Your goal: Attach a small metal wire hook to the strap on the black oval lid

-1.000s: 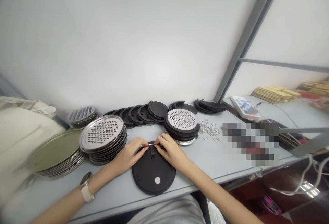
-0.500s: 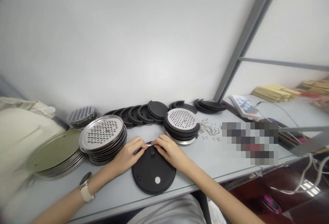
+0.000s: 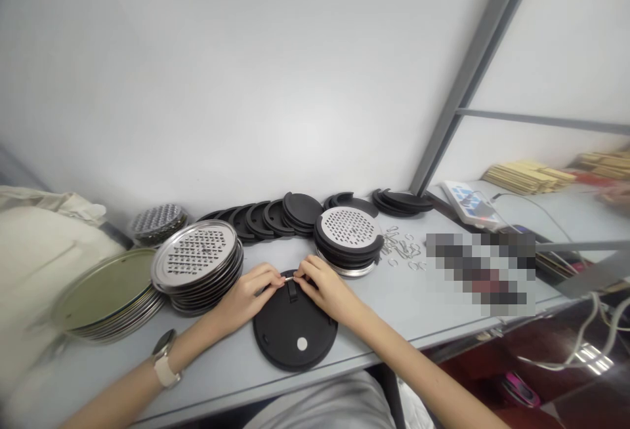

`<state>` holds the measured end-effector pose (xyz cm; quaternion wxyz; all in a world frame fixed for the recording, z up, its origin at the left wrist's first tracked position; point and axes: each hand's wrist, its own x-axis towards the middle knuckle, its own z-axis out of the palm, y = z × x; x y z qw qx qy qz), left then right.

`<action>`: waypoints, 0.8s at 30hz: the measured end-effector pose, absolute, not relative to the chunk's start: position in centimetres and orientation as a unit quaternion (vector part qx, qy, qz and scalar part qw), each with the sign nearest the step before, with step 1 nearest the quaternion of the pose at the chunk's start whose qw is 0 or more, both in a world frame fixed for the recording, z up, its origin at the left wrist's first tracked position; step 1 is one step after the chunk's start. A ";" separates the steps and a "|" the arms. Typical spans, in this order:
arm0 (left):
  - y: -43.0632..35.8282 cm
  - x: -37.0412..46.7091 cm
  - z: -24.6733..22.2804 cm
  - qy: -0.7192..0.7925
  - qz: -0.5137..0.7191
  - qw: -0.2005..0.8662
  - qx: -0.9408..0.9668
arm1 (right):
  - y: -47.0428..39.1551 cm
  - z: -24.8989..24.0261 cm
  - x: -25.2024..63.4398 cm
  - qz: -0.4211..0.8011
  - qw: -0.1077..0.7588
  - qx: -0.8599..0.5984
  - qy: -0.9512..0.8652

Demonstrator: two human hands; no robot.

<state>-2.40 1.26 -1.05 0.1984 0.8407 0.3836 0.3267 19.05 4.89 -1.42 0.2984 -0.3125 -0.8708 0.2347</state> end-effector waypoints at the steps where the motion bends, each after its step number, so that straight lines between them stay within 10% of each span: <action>1: 1.2 -2.4 -1.0 0.384 0.324 0.196 0.842 | 4.9 -1.4 19.0 0.235 0.298 -0.312 -0.871; 24: 1.4 -2.2 -0.9 0.402 0.332 0.180 0.834 | 4.6 -0.7 19.2 0.169 0.247 -0.316 -0.900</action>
